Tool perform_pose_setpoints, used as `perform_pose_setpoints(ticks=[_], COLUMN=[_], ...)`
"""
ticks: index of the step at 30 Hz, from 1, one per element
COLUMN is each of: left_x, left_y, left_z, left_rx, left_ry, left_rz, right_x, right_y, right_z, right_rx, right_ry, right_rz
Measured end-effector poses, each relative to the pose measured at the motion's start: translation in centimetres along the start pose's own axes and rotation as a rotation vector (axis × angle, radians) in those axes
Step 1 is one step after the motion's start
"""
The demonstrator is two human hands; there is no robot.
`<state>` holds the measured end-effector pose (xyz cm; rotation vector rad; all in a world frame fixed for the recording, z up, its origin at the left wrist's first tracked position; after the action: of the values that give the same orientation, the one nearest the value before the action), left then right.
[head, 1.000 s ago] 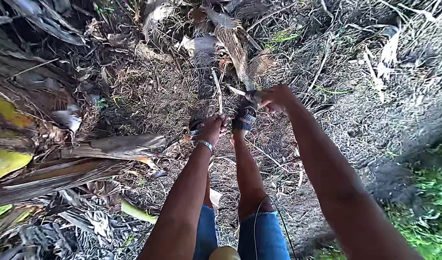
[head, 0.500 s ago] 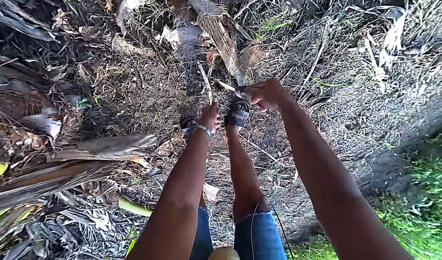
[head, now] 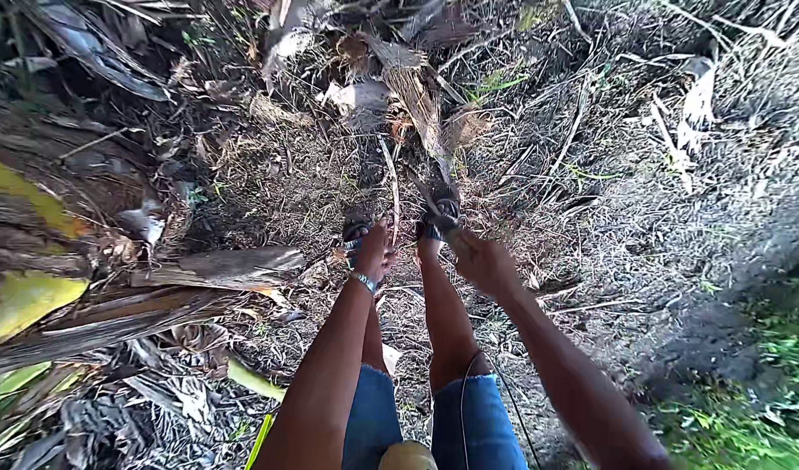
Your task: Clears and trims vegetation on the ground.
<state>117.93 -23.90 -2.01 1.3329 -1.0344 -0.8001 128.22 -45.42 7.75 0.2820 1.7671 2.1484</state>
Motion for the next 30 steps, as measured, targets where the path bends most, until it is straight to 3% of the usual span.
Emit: perform_pose_setpoints(ticks=[3, 6, 10, 14, 19, 23, 27, 30], left_x=[-1.3, -0.6, 2.2, 4.7, 8.0, 9.4, 10.4, 11.4], left_y=[1.2, 2.6, 5.1, 7.0, 8.0, 8.6, 7.2, 6.1], left_z=[0.8, 1.6, 1.2, -1.9, -6.8, -10.3, -12.9, -15.1], left_rx=[-0.002, -0.007, 0.005, 0.063, 0.186, 0.294, 0.336, 0.333], left_ry=[0.081, 0.140, 0.200, 0.292, 0.463, 0.484, 0.483, 0.432], left_rz=[-0.039, -0.060, -0.058, -0.025, 0.077, 0.184, 0.283, 0.342], right_x=[1.5, 3.4, 3.7, 0.8, -0.9, -5.9, -12.3, -18.1], right_y=[1.0, -3.8, -4.4, -1.6, -6.1, -0.5, 6.8, 11.1], right_z=[0.8, 0.8, -1.5, -1.8, -2.4, -2.5, -7.3, -8.4], right_rx=[0.127, 0.132, -0.014, -0.039, -0.032, 0.052, 0.053, -0.016], right_ry=[0.128, 0.105, -0.318, -0.339, -0.348, -0.062, -0.164, -0.195], right_rz=[0.097, 0.130, 0.009, -0.023, 0.021, 0.004, -0.247, -0.443])
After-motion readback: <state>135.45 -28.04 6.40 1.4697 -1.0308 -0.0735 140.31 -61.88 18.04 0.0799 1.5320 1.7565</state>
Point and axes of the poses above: each hand's wrist, its own y-axis away from the middle knuckle, its own x-axis out of the palm, z = x × y, the point moved 5 cm from there along -y, towards the middle knuckle, and after that the axes turned 10 degrees about z, right-handed, at the moved point
